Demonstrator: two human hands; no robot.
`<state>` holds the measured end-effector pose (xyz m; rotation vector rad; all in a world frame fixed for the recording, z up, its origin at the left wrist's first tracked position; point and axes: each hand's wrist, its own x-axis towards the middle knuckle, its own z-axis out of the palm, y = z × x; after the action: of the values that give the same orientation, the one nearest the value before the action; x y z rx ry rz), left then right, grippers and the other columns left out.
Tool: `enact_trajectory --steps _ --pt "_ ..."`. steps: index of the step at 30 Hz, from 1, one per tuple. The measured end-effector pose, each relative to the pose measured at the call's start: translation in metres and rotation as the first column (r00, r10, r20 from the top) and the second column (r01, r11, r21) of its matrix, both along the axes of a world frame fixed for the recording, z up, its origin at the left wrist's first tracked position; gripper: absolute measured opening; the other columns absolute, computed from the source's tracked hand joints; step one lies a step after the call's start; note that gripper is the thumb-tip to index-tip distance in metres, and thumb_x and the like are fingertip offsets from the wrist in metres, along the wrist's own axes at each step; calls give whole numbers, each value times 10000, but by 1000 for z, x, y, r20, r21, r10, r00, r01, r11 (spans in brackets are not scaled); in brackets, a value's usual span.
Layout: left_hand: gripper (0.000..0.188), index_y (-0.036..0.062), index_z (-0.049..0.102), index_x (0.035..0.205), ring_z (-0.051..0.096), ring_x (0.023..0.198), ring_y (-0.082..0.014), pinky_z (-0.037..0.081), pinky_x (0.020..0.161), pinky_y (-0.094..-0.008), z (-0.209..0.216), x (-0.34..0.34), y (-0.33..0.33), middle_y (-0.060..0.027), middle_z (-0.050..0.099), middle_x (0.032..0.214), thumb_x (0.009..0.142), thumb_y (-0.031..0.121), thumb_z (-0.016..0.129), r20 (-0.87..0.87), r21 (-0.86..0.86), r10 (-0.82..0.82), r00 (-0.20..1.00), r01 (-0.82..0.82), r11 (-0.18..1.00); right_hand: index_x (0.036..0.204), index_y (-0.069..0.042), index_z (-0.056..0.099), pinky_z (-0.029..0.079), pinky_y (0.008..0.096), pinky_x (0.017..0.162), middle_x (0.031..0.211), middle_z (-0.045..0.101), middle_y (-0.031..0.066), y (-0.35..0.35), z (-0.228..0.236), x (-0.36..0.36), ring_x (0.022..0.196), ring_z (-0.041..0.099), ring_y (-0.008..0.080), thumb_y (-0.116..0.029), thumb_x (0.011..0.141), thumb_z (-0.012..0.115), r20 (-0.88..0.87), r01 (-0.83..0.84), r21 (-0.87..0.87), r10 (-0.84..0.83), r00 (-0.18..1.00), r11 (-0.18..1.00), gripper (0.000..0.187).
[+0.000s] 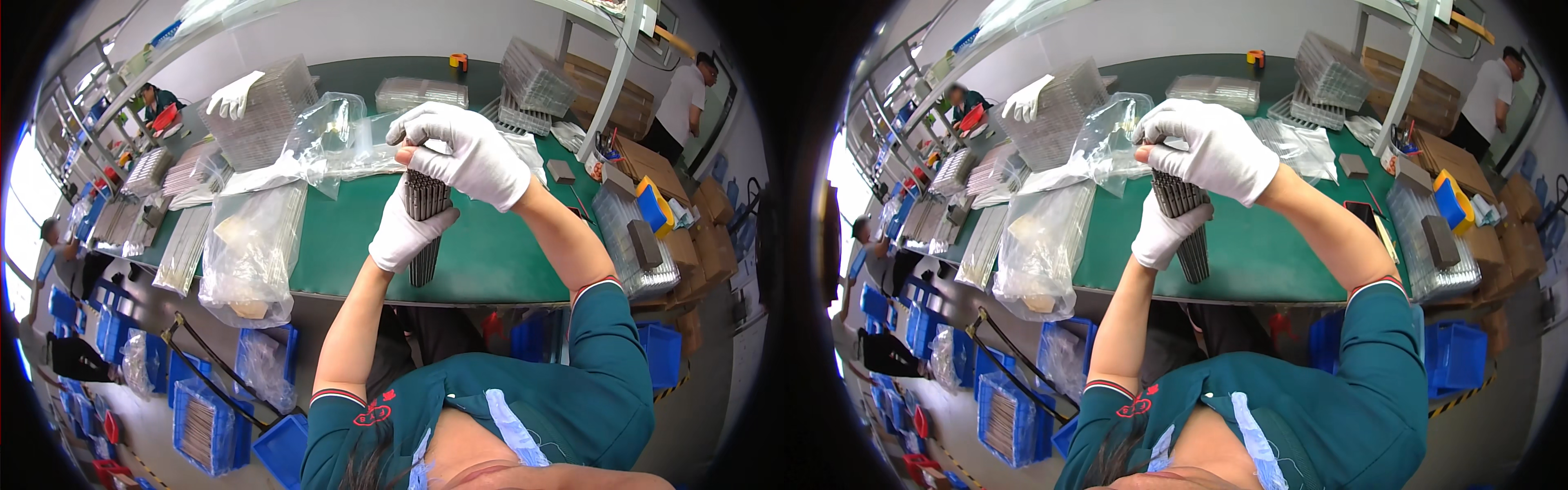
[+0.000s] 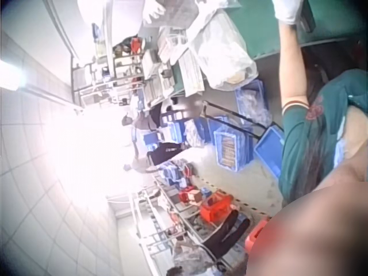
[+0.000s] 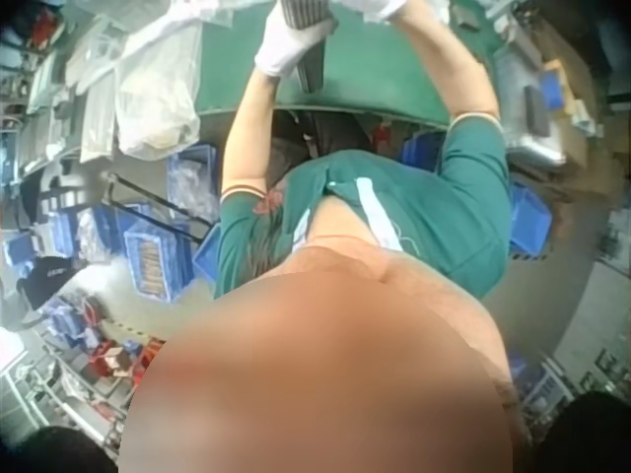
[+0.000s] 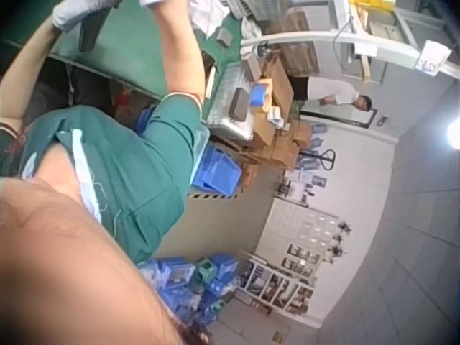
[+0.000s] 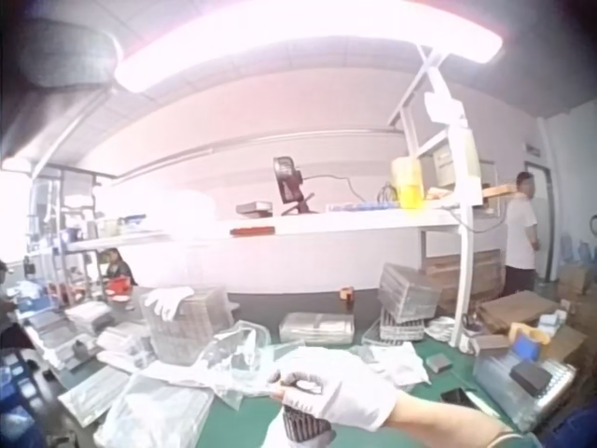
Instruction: Aligning and organizing a bundle of small metal rods at a workstation.
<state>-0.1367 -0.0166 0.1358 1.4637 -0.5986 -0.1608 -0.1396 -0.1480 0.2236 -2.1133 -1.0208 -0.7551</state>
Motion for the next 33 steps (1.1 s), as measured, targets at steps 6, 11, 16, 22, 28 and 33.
enact_trajectory --steps 6,11,16,22,28,33 --pt "557 31 440 1192 563 817 -93 473 775 -261 -3 5 3 -25 592 914 711 61 719 24 62 -23 999 21 998 870 -13 596 476 267 749 848 632 43 -1 1 -1 786 582 130 -130 832 651 -207 13 37 -5 978 999 134" --pt "563 28 437 1198 565 837 -102 467 794 -268 -2 4 1 -30 592 938 710 68 715 49 50 4 999 -6 999 923 -68 619 486 308 666 782 629 89 1 -9 -1 727 621 223 -216 811 676 -245 30 157 10 970 987 194" --pt "573 25 434 1205 560 853 -107 462 810 -274 -2 4 2 -34 591 956 708 78 715 16 24 -36 999 36 999 873 -20 599 478 270 785 855 638 61 -3 -2 5 882 618 156 -139 835 655 19 4 -11 -4 1000 1000 137" --pt "560 25 445 1191 561 852 -107 466 802 -271 -3 4 2 -31 591 950 708 84 723 17 50 -24 1000 23 998 855 -13 604 480 277 808 907 646 76 1 0 -6 947 618 167 -135 831 662 -403 49 153 17 915 987 137" --pt "552 26 452 1183 563 854 -109 467 801 -271 -6 5 1 -34 592 951 707 86 726 -10 3 -40 999 40 999 880 -10 609 488 273 787 888 648 65 -3 -4 2 875 611 135 -133 830 667 -234 5 120 23 972 993 145" --pt "556 24 452 1176 563 856 -111 467 804 -274 -7 7 0 -32 593 949 699 90 730 18 41 -12 1000 11 999 881 -14 609 491 275 782 842 635 64 2 0 -4 833 609 142 -131 825 671 -354 52 198 22 935 979 143"
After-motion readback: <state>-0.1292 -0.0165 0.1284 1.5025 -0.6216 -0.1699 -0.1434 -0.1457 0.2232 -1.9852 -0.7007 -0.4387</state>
